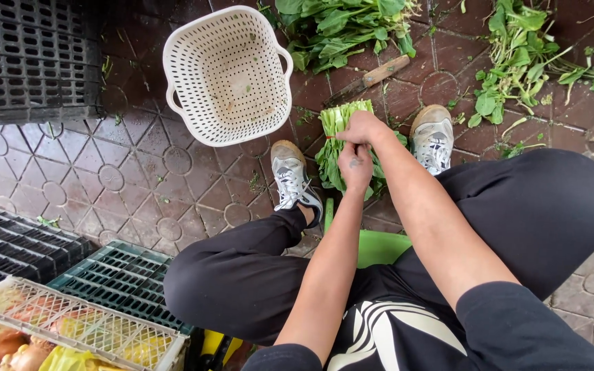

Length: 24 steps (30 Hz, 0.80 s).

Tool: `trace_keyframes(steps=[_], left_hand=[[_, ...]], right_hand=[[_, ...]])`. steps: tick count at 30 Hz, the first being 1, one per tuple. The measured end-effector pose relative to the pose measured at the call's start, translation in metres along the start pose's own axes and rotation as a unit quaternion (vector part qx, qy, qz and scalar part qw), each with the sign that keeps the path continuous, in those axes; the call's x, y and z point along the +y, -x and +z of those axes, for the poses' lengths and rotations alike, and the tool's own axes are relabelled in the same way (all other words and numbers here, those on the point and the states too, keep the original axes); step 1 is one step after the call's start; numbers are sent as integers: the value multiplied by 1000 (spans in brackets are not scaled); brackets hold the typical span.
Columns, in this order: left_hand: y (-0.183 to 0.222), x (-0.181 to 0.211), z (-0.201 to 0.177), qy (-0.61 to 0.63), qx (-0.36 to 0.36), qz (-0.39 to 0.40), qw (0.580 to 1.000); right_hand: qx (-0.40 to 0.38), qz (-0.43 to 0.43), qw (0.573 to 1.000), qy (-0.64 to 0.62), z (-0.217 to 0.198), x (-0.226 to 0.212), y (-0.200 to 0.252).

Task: Trimming the ends of leafy green vegetables with a knife and tying them into bundles with string.

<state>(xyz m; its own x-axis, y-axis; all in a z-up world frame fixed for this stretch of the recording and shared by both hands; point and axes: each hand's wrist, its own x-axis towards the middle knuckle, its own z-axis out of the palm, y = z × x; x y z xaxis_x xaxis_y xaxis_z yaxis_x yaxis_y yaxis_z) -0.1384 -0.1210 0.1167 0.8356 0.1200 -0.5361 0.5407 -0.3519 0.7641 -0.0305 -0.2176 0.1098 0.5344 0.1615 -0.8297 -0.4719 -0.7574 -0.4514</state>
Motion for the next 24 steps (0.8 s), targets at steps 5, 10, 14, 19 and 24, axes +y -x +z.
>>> trace_keyframes(steps=[5, 10, 14, 19, 24], left_hand=[[-6, -13, -22, 25, -83, -42, 995], [-55, -9, -77, -9, -201, -92, 975], [-51, 9, -90, -24, -18, -47, 998], [-2, 30, -57, 192, 32, -141, 971], [48, 46, -49, 220, -129, -194, 947]], right_hand=[[83, -25, 995, 46, 36, 15, -19], [202, -84, 973, 69, 42, 17, 5], [232, -132, 962, 56, 38, -11, 48], [221, -204, 922, 242, 24, -4, 46], [83, -264, 862, 425, 0, 7, 58]])
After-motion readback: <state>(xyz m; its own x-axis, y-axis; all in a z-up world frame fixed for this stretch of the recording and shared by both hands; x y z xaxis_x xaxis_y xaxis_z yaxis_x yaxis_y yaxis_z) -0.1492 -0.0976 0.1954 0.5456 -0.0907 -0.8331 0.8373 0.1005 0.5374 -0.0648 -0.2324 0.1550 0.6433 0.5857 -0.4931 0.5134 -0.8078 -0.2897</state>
